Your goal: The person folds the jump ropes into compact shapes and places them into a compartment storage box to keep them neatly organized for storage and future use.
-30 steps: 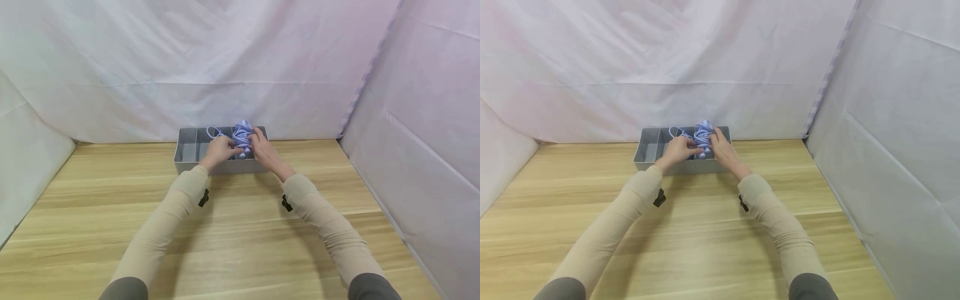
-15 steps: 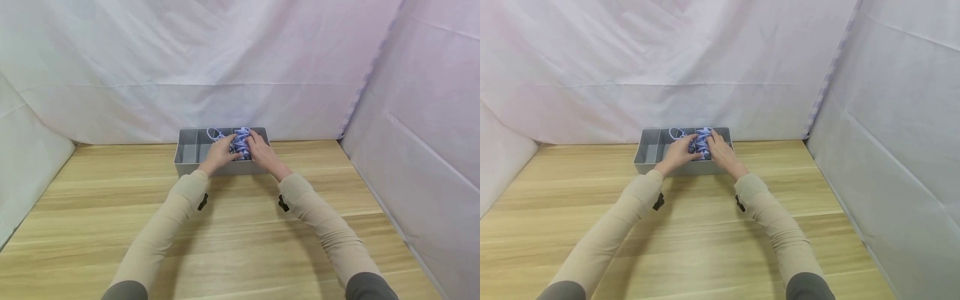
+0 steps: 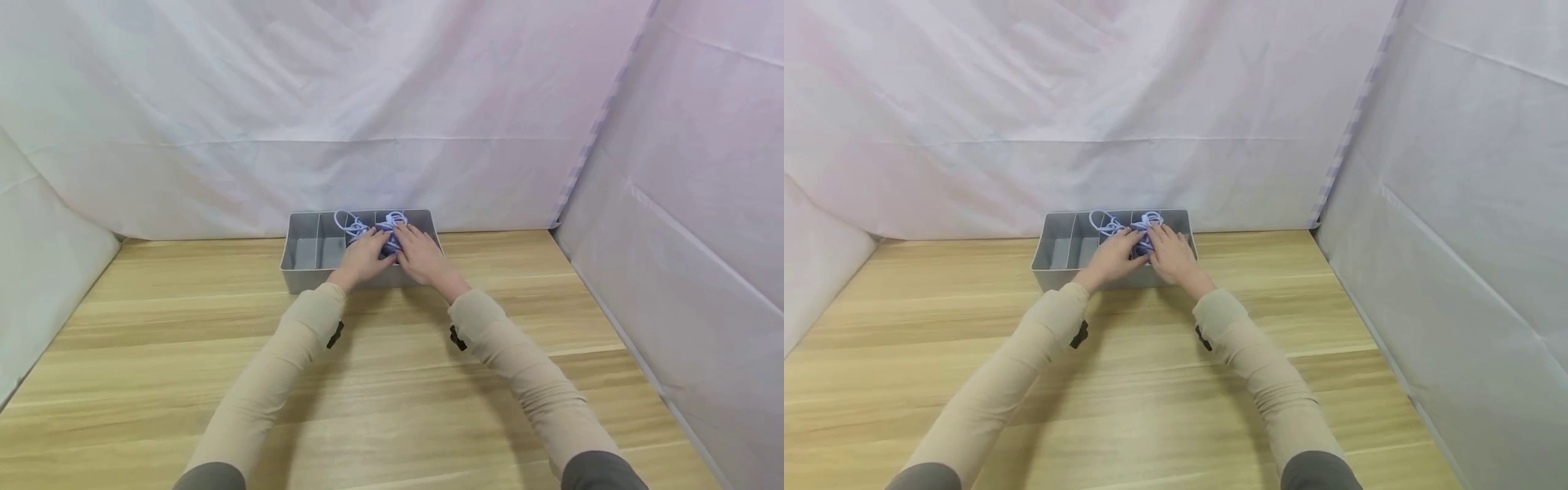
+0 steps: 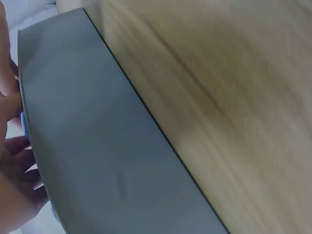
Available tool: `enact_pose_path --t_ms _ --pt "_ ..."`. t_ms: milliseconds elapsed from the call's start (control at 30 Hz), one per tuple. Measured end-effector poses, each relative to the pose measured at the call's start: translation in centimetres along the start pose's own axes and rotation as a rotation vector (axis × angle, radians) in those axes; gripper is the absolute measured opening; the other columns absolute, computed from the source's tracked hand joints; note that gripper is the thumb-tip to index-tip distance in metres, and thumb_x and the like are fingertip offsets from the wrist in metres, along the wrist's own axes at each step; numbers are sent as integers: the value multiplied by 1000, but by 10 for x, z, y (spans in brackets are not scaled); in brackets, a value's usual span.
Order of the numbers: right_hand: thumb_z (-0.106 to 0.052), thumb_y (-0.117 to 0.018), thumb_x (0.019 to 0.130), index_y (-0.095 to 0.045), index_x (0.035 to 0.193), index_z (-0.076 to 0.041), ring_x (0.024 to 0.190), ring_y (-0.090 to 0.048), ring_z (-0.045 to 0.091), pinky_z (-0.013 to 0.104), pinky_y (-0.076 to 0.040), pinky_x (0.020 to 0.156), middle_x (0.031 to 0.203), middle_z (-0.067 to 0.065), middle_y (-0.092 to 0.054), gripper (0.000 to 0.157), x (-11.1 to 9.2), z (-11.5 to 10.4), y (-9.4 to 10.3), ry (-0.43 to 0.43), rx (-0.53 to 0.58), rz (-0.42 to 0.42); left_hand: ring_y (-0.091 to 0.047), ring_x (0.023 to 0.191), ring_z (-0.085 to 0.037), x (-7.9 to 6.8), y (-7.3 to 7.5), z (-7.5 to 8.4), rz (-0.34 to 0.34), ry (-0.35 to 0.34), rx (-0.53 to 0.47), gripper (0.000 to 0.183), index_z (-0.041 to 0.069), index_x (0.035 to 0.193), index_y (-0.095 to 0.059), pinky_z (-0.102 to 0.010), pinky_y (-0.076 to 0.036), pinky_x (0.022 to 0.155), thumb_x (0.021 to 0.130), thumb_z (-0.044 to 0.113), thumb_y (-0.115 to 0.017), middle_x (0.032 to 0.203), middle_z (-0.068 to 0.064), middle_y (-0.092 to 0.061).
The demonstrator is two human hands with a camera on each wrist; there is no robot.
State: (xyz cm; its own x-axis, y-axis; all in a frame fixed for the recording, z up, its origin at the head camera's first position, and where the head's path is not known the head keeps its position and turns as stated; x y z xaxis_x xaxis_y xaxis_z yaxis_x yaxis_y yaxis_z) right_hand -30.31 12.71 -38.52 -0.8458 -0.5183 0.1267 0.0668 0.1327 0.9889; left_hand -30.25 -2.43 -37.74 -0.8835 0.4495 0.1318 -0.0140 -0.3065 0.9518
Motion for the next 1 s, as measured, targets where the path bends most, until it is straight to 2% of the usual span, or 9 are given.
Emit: enact_pose_path --t_ms 67,133,200,300,467,667,900,1000 --pt "-26 -31 97 -27 141 -3 134 -22 31 50 -25 106 148 13 -22 50 -1 -2 -2 -33 -7 -67 -35 128 -34 -2 -1 0 27 6 15 56 2 132 -44 -44 -31 105 87 33 -57 135 -17 -44" --pt "-29 -26 98 -27 141 -4 135 -20 31 50 -22 107 149 12 -19 49 -2 -2 -4 -55 -6 -97 -36 127 -33 -5 -1 0 74 -2 18 55 1 131 -45 -44 -31 104 87 31 -58 134 -16 -46" --pt "-30 -27 99 -30 140 -5 135 -19 31 51 -20 108 149 12 -20 49 -2 0 -3 -76 20 -73 -38 126 -33 -8 0 0 129 -22 13 54 0 130 -45 -43 -31 104 87 29 -58 132 -16 -47" --pt "-30 -32 98 -30 140 -5 135 -18 33 54 -18 107 149 15 -18 49 -4 4 -2 -95 70 7 -40 124 -35 -14 4 -2 195 -53 -17 51 -2 128 -47 -44 -32 104 87 25 -58 131 -19 -48" --pt "-26 -39 97 -28 141 -4 134 -18 38 56 -17 107 148 23 -13 51 -11 12 -3 -69 114 96 -40 123 -36 -28 8 -11 228 -65 -13 49 -3 127 -48 -45 -31 104 87 23 -59 130 -22 -47" --pt "-24 -41 96 -29 140 -4 134 -16 39 51 -8 110 148 23 -15 50 -24 15 -6 -30 121 100 -33 128 -36 -48 17 -23 222 -22 25 51 -1 130 -45 -48 -27 106 89 27 -56 135 -23 -41" --pt "-28 -37 98 -28 141 -4 135 -12 39 54 -8 109 148 23 -15 51 -42 8 -4 -19 93 85 -13 136 -34 -78 24 -35 123 106 58 63 2 139 -31 -52 -9 109 92 40 -48 147 -22 -16" --pt "-36 -29 98 -22 143 -7 136 -6 37 54 -5 109 149 20 -9 54 -49 7 -7 -16 103 86 -8 136 -36 -92 25 -38 87 134 80 66 1 140 -28 -56 -7 108 91 42 -48 148 -24 -11"
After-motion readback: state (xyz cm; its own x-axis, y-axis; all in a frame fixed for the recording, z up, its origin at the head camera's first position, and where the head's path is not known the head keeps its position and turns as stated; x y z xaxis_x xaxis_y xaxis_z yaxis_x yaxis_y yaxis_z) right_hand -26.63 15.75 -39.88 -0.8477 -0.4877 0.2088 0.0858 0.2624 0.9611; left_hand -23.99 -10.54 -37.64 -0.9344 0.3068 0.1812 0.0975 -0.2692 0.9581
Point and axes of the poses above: each hand's wrist, its own x-axis towards the middle knuckle, its own y-axis out of the back of the hand, z = x × y, the point moved 1 cm from there along x, towards the middle knuckle
